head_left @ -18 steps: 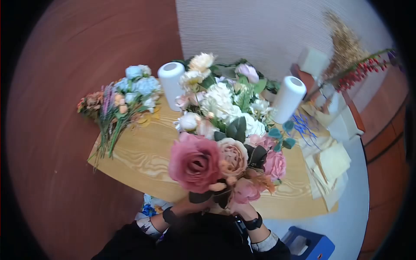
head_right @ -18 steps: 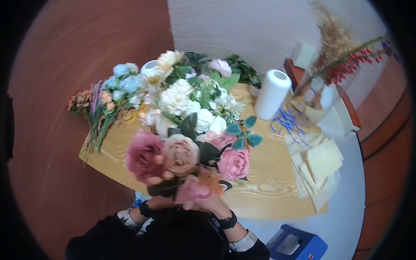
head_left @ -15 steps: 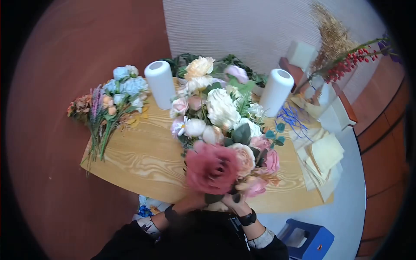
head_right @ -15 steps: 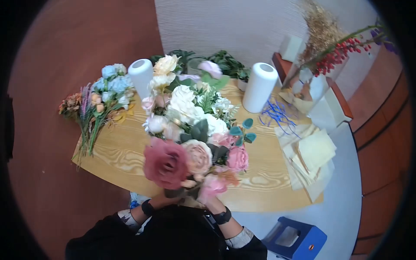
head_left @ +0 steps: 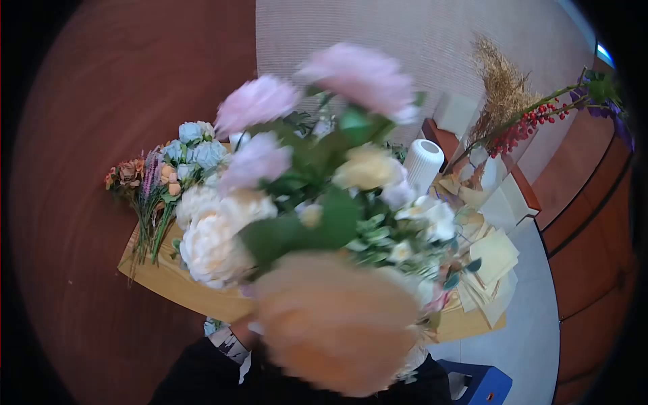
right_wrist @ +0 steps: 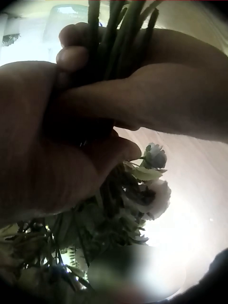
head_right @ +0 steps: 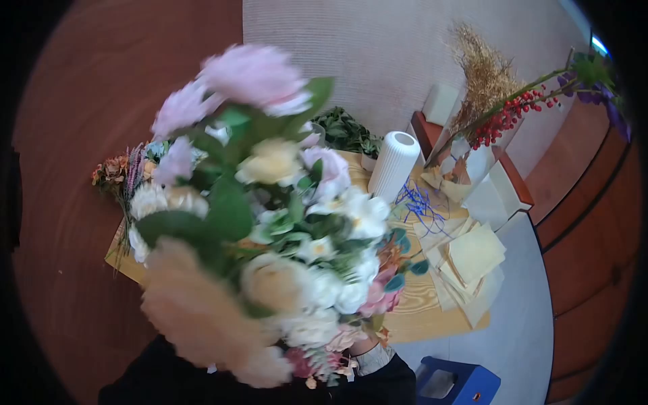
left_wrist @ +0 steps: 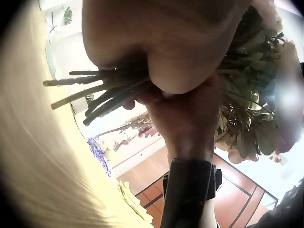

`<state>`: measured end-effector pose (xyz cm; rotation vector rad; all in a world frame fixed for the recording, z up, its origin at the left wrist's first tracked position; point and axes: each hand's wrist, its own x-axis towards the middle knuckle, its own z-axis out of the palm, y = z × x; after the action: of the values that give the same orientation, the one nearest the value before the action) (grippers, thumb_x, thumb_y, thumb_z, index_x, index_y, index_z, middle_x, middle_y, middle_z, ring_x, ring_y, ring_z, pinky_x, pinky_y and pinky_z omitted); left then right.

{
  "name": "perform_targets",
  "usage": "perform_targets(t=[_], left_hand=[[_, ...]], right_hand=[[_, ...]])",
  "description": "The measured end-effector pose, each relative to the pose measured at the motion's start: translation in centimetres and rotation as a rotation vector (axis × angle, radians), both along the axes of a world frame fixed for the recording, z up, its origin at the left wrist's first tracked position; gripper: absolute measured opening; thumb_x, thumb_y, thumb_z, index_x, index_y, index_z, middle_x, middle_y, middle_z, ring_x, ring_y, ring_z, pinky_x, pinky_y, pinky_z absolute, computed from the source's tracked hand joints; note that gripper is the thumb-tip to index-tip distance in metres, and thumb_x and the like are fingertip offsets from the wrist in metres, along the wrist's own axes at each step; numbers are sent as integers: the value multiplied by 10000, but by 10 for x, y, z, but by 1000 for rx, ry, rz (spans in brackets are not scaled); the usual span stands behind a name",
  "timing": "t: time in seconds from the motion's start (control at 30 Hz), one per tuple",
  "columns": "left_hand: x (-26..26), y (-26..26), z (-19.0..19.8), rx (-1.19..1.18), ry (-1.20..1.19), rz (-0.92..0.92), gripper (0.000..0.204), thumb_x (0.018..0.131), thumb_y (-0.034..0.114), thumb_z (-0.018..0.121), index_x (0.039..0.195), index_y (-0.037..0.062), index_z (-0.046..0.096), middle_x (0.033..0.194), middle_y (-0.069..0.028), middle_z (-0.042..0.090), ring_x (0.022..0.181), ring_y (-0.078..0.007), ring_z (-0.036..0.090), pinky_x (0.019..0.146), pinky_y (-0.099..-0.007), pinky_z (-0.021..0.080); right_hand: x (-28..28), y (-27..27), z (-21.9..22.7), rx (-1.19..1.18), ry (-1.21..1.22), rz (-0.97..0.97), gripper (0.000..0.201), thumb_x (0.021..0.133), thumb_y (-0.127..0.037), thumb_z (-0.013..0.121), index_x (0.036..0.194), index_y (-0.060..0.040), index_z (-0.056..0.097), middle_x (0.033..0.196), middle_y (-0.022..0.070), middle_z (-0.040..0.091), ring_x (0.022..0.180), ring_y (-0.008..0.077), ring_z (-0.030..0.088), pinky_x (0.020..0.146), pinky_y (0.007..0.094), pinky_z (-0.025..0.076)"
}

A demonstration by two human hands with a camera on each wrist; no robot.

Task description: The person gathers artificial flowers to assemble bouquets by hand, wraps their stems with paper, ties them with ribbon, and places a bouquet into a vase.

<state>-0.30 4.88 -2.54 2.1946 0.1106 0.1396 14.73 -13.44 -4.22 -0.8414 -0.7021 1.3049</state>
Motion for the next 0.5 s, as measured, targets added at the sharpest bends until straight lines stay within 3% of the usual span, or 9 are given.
perform_targets(t=[0.17, 0.23, 0.33, 0.4, 0.43, 0.5], left_hand=[[-88, -4, -45, -12, 8, 12, 407, 724, 93, 594, 1125, 56, 534, 1066, -130, 595, 997, -255, 549, 867, -332, 421], [-59, 11, -16, -19, 18, 10, 408, 723, 96, 596, 1125, 56, 534, 1065, -130, 595, 997, -253, 549, 867, -332, 421], [-52, 2, -10, -36, 42, 5, 411, 722, 99, 600, 1125, 55, 533, 1065, -130, 595, 996, -251, 550, 866, -331, 422], [35, -14, 37, -36, 54, -8, 413, 722, 101, 603, 1125, 54, 532, 1064, -130, 594, 996, -249, 550, 865, -331, 422], [55, -18, 48, -35, 60, -15, 413, 721, 102, 604, 1126, 54, 532, 1064, -130, 594, 996, -248, 550, 865, -331, 422], [17, -5, 35, -36, 70, -28, 415, 721, 104, 606, 1126, 53, 531, 1064, -130, 594, 996, -246, 550, 864, -331, 422]], right_hand=[[9, 29, 22, 23, 24, 28, 518, 738, -149, 703, 1184, -22, 472, 1091, 49, 523, 1048, 181, 475, 876, 332, 397], [13, 42, 31, 30, 40, 33, 515, 740, -149, 701, 1184, -23, 472, 1089, 48, 522, 1044, 180, 475, 873, 331, 398], [10, 30, 25, 34, 74, 37, 511, 742, -148, 698, 1183, -24, 472, 1085, 48, 521, 1039, 180, 475, 869, 330, 399], [13, 36, 29, 48, 92, 31, 507, 743, -147, 696, 1182, -25, 472, 1083, 48, 521, 1035, 179, 475, 866, 330, 400], [14, 36, 30, 56, 101, 27, 506, 744, -147, 695, 1181, -26, 472, 1082, 48, 520, 1033, 179, 475, 864, 329, 401], [26, 24, 31, 70, 116, 21, 503, 746, -147, 692, 1181, -27, 472, 1080, 47, 519, 1030, 178, 475, 861, 329, 402]])
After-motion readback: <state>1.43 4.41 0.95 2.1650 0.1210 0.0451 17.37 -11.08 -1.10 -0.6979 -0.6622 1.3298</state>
